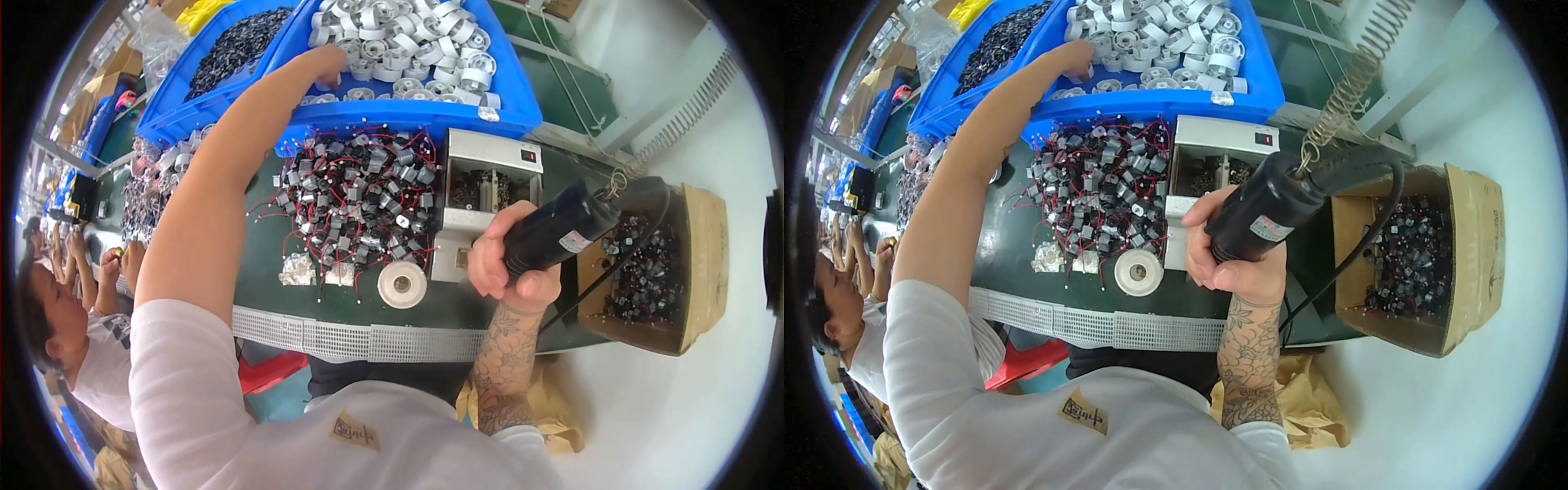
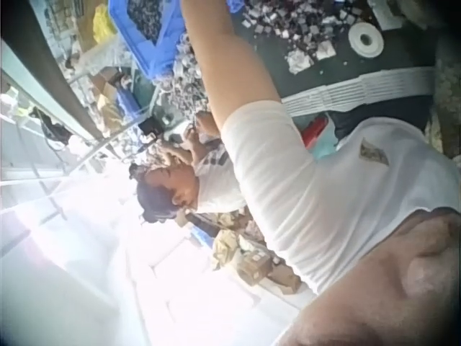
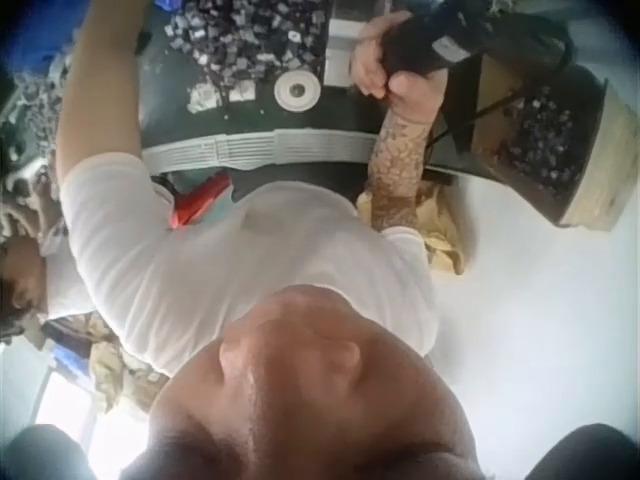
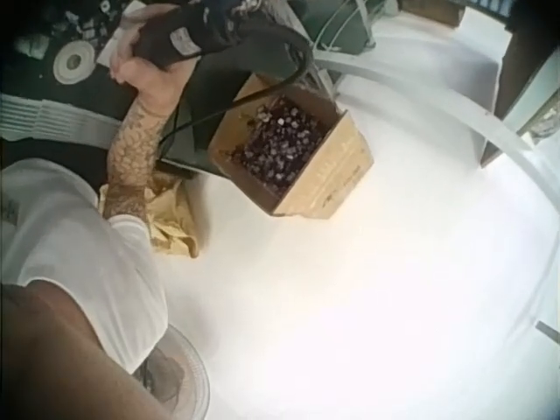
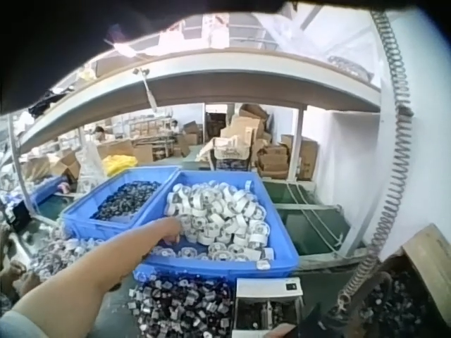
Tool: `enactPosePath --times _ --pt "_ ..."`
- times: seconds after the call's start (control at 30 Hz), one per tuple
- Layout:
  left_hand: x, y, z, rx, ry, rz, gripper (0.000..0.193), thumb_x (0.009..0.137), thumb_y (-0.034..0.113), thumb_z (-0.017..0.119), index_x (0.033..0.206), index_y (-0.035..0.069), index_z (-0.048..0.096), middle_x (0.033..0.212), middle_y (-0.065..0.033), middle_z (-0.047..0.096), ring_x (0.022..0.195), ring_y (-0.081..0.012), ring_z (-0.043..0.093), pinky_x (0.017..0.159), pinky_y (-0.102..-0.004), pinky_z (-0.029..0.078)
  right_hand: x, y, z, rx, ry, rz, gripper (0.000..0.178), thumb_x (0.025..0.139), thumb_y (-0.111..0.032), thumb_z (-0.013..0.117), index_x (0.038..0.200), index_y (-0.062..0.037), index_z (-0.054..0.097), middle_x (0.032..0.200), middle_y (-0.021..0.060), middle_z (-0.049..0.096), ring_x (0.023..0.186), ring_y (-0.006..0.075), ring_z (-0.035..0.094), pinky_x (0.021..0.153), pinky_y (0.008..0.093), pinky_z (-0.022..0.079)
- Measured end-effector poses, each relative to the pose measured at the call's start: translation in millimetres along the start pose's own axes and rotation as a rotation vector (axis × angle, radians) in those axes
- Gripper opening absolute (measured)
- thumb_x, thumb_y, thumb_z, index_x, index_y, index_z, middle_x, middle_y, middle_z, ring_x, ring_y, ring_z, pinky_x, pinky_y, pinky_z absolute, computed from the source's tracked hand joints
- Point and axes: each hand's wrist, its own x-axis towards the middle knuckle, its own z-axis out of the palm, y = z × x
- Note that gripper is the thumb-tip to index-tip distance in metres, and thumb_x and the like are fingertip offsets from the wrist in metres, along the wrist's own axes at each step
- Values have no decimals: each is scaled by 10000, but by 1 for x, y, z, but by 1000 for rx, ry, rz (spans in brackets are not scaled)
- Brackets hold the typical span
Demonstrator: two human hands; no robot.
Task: Assembling electronic motor components using an electric screwdriver on a factory production line.
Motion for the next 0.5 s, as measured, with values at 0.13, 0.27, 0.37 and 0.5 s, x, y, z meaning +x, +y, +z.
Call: enactPosePath --times 0.13,0.27,0.37,0.5 --pt "-7 -3 16 -150 159 -69 516 724 368 729 1096 16 673 1002 -202 690 954 -351 663 842 -408 528 1 0 1 13 -45 -6 595 741 -248 771 1131 62 446 605 40 492 453 127 465 393 276 363" --pt "-51 15 -28 -534 796 -200 444 789 327 697 1130 48 640 993 -185 684 920 -330 669 807 -412 527 2 -1 3 -6 -26 -5 605 748 -262 768 1144 60 442 606 38 494 457 123 465 393 275 359" --pt "-171 89 -95 -1178 892 -80 352 814 269 684 1051 15 624 841 -142 660 752 -257 647 707 -364 504 2 -5 -1 -11 -59 -16 603 770 -278 756 1154 58 437 608 34 496 461 120 468 396 272 361" --pt "-262 192 -68 -893 1007 367 352 723 153 797 989 69 583 1024 -130 584 923 -273 601 774 -323 503 -3 -8 -7 29 -130 -81 584 804 -291 734 1154 62 427 612 22 502 463 111 474 400 267 376"
